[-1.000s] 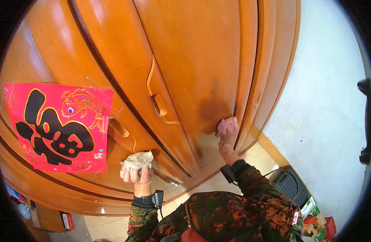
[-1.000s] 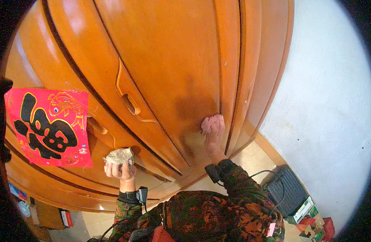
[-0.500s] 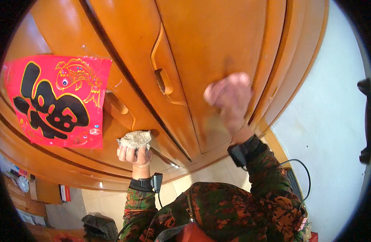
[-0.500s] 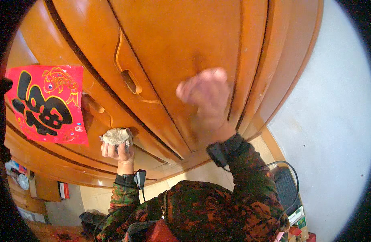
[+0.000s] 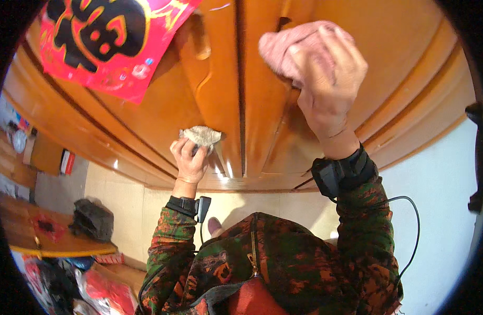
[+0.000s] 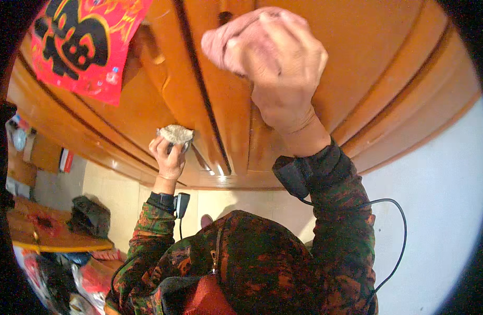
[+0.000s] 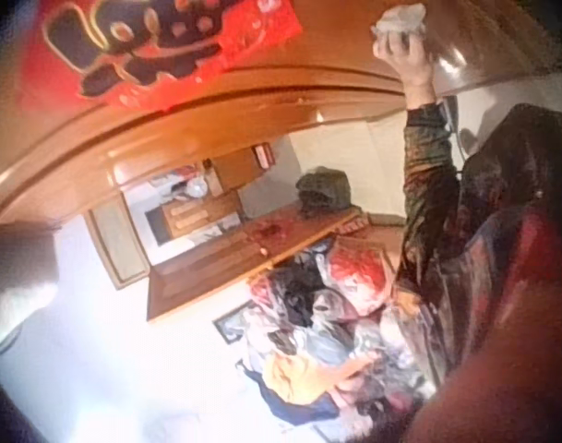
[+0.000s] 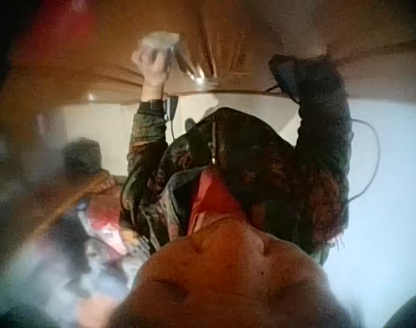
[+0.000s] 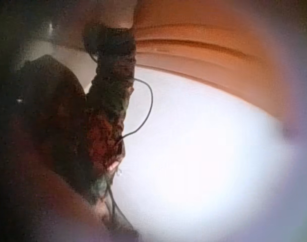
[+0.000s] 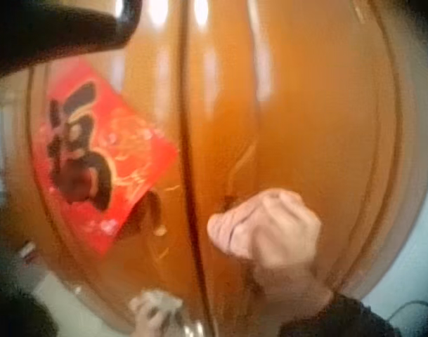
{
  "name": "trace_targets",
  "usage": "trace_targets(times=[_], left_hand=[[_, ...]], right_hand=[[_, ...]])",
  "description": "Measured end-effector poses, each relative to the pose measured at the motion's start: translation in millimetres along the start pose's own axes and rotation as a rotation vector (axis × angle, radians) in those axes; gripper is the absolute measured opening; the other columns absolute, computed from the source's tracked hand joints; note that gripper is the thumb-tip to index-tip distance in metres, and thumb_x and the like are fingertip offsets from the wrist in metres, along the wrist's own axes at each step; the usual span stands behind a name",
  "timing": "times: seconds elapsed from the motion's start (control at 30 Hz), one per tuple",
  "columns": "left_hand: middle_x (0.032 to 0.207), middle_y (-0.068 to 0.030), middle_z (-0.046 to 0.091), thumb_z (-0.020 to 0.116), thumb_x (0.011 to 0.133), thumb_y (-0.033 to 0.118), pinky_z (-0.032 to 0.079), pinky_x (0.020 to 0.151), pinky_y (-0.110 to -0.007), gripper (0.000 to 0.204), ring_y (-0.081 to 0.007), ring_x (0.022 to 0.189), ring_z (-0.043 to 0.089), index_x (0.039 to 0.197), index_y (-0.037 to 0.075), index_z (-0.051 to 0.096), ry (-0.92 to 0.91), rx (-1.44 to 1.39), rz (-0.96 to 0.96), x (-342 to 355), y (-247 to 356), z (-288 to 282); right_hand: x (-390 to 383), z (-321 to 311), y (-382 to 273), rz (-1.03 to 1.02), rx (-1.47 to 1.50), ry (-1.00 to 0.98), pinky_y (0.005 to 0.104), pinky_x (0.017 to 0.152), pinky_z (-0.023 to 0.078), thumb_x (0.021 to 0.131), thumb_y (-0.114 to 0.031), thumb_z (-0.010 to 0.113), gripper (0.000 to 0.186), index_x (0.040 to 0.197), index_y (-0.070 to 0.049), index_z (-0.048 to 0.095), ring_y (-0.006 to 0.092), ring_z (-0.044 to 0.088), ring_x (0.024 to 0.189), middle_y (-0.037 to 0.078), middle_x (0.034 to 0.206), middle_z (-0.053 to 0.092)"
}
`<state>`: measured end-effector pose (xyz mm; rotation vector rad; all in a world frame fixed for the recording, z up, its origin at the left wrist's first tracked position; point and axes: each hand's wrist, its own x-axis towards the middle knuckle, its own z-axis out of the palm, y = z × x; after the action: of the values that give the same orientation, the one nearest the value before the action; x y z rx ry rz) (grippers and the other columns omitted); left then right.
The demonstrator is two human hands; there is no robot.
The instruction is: The person wipes the surface of a wooden cabinet using two cloths, one in each hand. They move the cloths in circular and back-and-forth motions across the cabinet doors, including around a red decorative paper.
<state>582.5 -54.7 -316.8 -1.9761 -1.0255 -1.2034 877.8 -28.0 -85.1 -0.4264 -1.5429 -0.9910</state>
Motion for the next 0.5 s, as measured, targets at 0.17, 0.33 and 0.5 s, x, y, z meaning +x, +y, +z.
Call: trace_targets(times=[0.17,0.33,0.5], left_hand=[[0.112,-0.0092,0.054,0.069,0.064,0.002,0.04,0.093,-0.05,0.03,-0.0341,0.111,0.049,0.093,0.013,0.067,-0.113,0.022,-0.279,-3.0,26.4,-4.2],[0.114,-0.009,0.056,0.066,0.066,-0.002,0.04,0.093,-0.048,0.037,-0.0339,0.11,0.049,0.1,0.013,0.069,-0.224,0.136,-0.551,-22.8,30.2,1.4],[0.117,-0.0092,0.057,0.067,0.067,-0.002,0.041,0.095,-0.047,0.038,-0.0341,0.109,0.049,0.103,0.013,0.069,-0.233,0.207,-0.779,-40.8,24.4,-11.0]], right_hand=[[-34.1,9.6,-16.0,-0.008,0.286,-0.35,0.0362,0.076,0.049,0.081,-0.009,0.066,0.007,0.088,-0.008,0.067,0.0229,0.065,0.083,0.005,0.09,0.068],[-159.8,-2.5,-24.6,-0.337,0.405,-0.685,0.0357,0.079,0.054,0.086,-0.016,0.064,0.019,0.097,-0.003,0.073,0.0232,0.064,0.101,0.011,0.103,0.069],[-145.5,26.0,-4.6,-0.38,0.495,-0.75,0.0386,0.082,0.051,0.08,-0.021,0.058,0.035,0.11,-0.006,0.065,0.0223,0.06,0.108,0.006,0.114,0.062]])
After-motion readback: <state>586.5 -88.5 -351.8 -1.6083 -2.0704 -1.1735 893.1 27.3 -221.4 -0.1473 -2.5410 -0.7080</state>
